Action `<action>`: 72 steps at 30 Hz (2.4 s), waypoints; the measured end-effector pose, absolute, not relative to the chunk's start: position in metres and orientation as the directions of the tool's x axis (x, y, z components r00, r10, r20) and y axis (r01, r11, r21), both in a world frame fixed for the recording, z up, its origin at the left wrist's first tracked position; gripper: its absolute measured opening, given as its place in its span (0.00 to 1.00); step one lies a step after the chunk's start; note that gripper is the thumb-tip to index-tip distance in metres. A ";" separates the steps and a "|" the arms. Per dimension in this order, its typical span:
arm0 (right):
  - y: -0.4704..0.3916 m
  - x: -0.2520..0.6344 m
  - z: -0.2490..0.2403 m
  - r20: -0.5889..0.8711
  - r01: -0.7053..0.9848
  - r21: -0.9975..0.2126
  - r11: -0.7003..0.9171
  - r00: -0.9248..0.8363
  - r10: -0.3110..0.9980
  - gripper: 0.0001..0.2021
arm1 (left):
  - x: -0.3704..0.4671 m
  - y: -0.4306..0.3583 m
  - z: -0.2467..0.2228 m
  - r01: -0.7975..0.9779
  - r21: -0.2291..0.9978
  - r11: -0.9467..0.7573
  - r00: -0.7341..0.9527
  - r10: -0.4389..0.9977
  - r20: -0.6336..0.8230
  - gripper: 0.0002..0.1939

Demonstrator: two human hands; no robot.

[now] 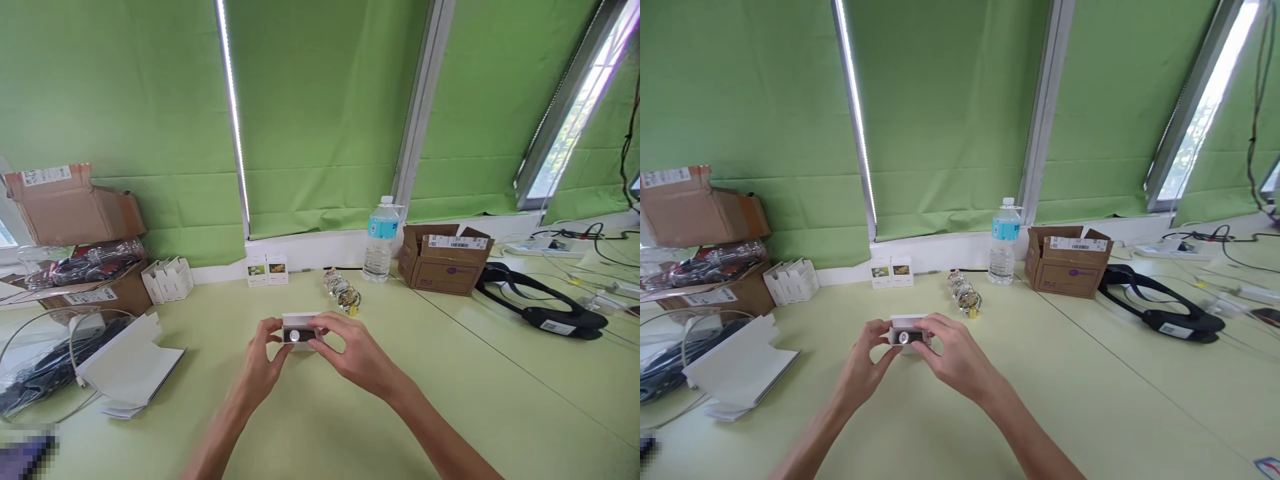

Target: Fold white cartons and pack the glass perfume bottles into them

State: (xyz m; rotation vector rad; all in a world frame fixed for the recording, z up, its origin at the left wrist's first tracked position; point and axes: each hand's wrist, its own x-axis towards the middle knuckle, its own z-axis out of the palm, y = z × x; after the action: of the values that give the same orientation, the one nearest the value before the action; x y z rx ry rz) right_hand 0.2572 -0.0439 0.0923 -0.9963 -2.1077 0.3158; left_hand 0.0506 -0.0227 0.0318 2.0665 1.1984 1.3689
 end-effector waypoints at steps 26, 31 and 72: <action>-0.024 0.245 0.062 0.410 0.500 -0.753 0.428 -0.152 0.899 0.17 | 0.050 -0.022 0.047 0.163 0.909 -0.383 0.146 0.921 0.362 0.15; -0.016 0.241 0.055 0.395 0.367 -0.839 0.401 -0.096 0.914 0.12 | 0.064 -0.026 0.045 0.007 0.956 -0.293 -0.026 0.956 0.293 0.11; -0.015 0.256 0.056 0.542 0.626 -0.466 0.626 -0.358 0.761 0.16 | 0.051 -0.020 0.033 0.341 0.814 -0.469 0.065 0.876 0.477 0.13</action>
State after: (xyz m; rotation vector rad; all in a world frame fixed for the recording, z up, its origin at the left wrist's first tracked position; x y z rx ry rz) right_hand 0.2556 -0.0146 0.0555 -1.0820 -2.0946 0.2293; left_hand 0.0513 -0.0200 0.0330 1.8509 1.2093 1.4053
